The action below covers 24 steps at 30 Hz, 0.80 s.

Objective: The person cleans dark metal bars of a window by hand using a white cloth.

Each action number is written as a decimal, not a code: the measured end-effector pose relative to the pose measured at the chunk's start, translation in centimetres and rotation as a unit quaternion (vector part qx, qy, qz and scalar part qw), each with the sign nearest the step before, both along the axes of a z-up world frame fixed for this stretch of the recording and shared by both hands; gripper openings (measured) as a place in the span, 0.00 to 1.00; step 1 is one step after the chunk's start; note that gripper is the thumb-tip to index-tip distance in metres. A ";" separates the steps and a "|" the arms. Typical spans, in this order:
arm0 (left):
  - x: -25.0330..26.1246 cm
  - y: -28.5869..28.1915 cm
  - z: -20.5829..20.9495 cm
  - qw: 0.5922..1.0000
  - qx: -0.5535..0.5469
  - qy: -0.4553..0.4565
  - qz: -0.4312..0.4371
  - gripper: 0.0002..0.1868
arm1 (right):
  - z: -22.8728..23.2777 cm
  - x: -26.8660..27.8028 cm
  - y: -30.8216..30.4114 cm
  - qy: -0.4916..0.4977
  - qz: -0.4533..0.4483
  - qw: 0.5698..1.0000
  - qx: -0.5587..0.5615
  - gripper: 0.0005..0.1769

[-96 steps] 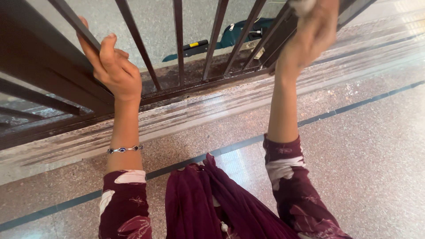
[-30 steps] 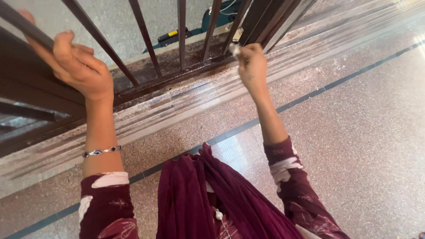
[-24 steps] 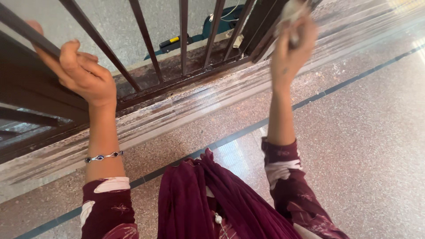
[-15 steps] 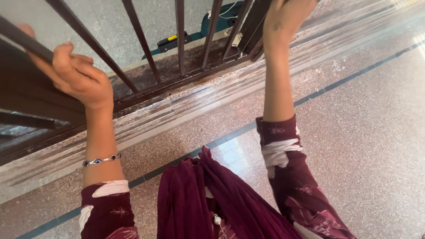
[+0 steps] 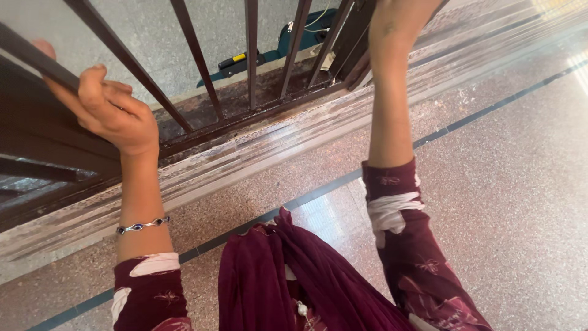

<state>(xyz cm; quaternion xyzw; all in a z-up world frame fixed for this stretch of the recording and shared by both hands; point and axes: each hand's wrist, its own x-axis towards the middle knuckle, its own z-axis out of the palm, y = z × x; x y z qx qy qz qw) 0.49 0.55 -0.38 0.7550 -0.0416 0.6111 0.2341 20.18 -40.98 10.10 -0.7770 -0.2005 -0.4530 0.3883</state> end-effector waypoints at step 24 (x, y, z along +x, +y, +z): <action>-0.1 -0.1 -0.1 1.000 -0.010 0.008 -0.010 0.22 | -3.9 -0.5 0.7 0.024 -0.118 0.986 -0.116 0.13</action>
